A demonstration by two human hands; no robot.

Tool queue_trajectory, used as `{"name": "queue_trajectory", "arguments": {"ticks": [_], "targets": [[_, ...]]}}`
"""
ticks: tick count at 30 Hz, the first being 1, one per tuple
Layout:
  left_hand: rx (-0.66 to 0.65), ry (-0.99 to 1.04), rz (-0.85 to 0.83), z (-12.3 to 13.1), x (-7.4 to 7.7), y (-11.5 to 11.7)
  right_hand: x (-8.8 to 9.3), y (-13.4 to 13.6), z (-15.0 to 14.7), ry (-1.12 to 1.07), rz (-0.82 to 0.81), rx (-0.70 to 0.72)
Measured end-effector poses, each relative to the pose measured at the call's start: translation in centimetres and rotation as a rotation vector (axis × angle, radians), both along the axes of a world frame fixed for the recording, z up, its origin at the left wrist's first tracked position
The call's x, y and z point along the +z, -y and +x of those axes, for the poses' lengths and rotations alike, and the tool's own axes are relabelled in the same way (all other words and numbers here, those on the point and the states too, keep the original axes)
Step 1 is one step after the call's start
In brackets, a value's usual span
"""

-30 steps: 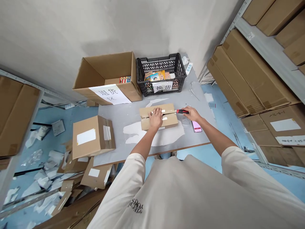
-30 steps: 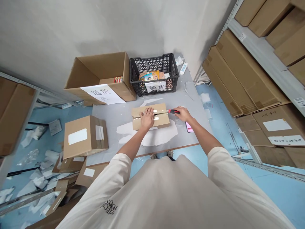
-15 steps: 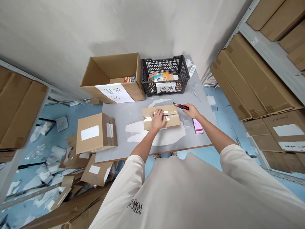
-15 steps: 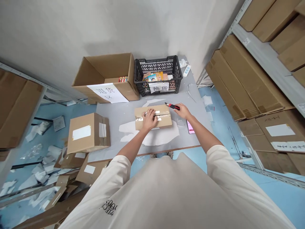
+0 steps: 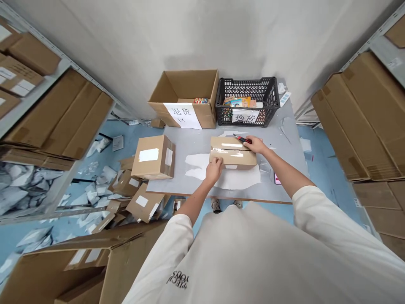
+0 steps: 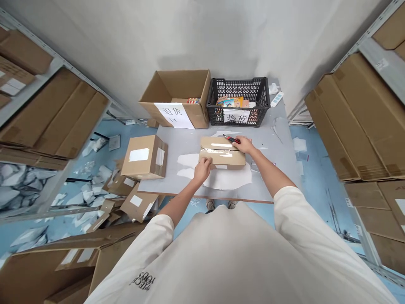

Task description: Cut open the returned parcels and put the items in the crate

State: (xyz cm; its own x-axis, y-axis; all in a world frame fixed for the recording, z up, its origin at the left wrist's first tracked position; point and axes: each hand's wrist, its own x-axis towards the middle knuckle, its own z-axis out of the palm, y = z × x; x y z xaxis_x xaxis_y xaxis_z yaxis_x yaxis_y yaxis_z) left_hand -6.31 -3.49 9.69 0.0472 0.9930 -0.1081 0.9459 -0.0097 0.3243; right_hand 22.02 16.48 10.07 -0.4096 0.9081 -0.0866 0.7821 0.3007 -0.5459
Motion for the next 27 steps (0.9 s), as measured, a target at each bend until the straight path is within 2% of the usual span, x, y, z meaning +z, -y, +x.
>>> {"name": "queue_trajectory", "arguments": {"ticks": [5, 12, 16, 20, 24, 27], "targets": [[0.050, 0.044, 0.044, 0.1, -0.4, -0.8, 0.8, 2.2, 1.5, 0.116, -0.047, -0.040], [0.008, 0.149, 0.108, -0.6, -0.8, -3.7, 1.7, 8.7, 3.4, 0.045, -0.145, -0.113], [-0.009, 0.195, 0.090, -1.0, -0.9, -5.7, 1.7, 12.1, 2.5, -0.061, -0.192, -0.159], [-0.047, 0.220, 0.070, -1.5, -1.1, -6.8, 1.4, 14.6, 0.6, -0.187, -0.238, -0.142], [-0.108, 0.235, 0.075, -2.2, -0.9, -7.2, 0.8, 16.5, -0.8, -0.391, -0.381, -0.145], [-0.182, 0.235, 0.058, -2.5, -0.2, -7.7, 0.5, 17.5, -1.1, -0.507, -0.504, -0.148]]}}
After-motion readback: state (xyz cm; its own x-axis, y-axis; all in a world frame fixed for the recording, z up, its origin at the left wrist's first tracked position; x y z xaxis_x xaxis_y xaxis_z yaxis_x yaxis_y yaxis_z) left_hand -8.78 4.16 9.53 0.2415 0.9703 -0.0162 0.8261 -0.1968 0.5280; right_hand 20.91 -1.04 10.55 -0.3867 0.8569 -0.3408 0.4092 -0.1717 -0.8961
